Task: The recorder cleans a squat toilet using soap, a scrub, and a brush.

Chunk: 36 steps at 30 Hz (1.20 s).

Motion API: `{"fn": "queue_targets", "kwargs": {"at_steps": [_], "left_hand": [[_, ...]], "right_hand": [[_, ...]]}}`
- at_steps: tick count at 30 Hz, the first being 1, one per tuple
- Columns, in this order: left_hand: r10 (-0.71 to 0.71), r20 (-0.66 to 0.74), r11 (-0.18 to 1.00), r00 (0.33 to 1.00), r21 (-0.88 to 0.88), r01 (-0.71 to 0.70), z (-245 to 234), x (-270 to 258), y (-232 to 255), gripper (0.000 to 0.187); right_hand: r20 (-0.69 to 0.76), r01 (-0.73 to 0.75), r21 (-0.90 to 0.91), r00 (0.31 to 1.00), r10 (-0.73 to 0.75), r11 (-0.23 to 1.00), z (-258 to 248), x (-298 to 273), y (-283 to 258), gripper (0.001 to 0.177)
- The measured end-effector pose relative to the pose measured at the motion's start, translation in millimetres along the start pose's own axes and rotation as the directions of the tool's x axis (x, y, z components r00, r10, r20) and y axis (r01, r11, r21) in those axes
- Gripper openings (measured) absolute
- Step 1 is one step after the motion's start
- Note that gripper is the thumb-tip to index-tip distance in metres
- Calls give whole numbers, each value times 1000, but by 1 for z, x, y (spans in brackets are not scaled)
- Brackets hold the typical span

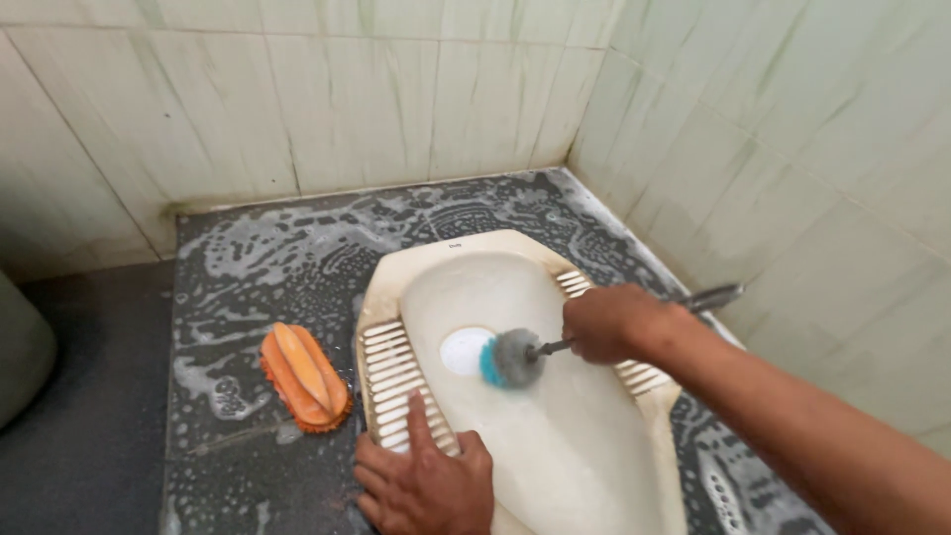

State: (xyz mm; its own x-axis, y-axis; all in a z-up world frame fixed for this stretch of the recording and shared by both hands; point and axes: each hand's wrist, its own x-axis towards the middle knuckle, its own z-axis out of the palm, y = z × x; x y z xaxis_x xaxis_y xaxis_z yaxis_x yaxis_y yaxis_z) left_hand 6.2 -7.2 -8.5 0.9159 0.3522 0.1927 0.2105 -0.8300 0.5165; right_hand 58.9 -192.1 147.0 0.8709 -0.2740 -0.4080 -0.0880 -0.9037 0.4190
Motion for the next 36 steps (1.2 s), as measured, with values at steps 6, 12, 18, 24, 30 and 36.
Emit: {"fn": "queue_targets", "kwargs": {"at_steps": [6, 12, 18, 24, 30, 36], "left_hand": [[-19, 58, 1000, 998, 9, 19, -2, 2, 0, 68], [-31, 75, 1000, 997, 4, 31, -1, 3, 1, 69], [22, -82, 995, 996, -99, -30, 14, 5, 1, 72], [-14, -80, 994, 997, -106, 6, 5, 2, -5, 72], [-18, -59, 994, 998, -106, 12, 2, -3, -3, 72], [-20, -53, 995, 998, -97, 15, 3, 8, -3, 73]], "right_hand": [[-83, 12, -18, 996, -14, 1000, 2, 32, -8, 24], [10, 50, -68, 999, -49, 996, -22, 44, -18, 25], [-37, -3, -144, 999, -3, 990, -12, 84, -27, 31], [-310, 52, -96, 947, -80, 994, 49, 113, -62, 18], [-277, 42, -74, 959, -61, 996, 5, 86, -43, 19], [-283, 105, -38, 953, -111, 994, 43, 102, -69, 16]]}}
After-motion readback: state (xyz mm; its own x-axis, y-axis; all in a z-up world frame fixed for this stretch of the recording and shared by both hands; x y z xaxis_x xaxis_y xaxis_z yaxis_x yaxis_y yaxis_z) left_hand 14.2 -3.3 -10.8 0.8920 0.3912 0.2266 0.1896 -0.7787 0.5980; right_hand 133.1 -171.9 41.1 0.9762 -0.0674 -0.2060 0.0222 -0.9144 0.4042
